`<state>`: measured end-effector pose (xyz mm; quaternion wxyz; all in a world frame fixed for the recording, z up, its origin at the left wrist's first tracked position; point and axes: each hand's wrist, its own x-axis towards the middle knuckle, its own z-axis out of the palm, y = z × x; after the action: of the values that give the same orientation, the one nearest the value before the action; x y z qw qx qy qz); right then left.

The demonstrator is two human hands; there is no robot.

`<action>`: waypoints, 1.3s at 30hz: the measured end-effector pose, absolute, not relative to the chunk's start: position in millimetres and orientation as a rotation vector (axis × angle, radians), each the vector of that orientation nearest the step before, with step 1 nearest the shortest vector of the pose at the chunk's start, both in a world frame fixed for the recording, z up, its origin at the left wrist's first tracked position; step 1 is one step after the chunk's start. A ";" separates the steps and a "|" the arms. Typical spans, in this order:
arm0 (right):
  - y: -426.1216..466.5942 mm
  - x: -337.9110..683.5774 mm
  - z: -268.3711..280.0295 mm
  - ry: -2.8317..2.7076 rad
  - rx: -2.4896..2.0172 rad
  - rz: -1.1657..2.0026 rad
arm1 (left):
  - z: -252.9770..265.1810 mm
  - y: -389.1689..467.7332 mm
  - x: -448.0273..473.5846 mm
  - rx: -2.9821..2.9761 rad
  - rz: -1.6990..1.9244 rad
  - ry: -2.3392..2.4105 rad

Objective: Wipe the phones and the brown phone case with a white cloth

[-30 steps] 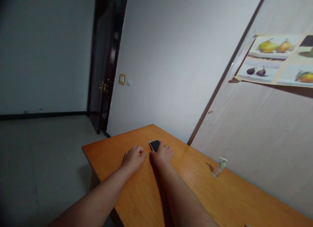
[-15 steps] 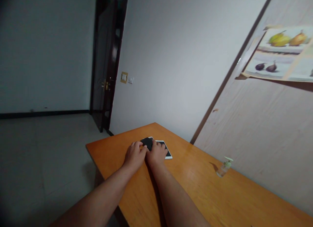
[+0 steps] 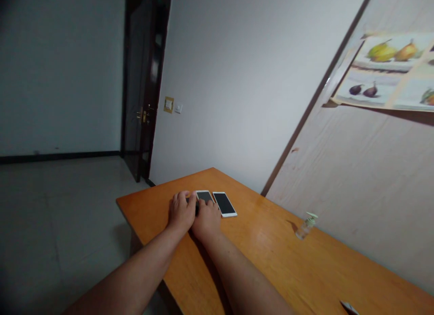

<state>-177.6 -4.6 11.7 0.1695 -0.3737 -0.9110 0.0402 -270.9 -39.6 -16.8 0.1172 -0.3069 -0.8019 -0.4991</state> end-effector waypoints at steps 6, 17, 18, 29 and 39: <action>-1.3 -170.7 3.7 -2.697 -0.850 0.232 | -14.5 -40.3 -270.4 -0.923 -1.494 -2.334; 5.4 -180.8 13.7 -2.669 -0.979 0.190 | -17.3 -39.7 -277.5 -0.993 -1.493 -2.329; 2.6 -178.5 12.8 -2.673 -0.958 0.193 | -17.7 -39.5 -278.1 -0.999 -1.490 -2.326; 4.9 -67.6 -2.5 -2.412 -1.049 0.403 | -15.0 -41.5 -282.0 -1.110 -1.467 -2.282; 8.5 92.5 5.0 -2.114 -1.412 0.336 | 2.1 -35.6 -268.7 -1.490 -1.145 -1.988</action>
<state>92.5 8.5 5.0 0.2849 -0.5278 -0.7902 0.1257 -268.7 -35.6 2.1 0.2016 -0.5335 -0.7119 -0.4098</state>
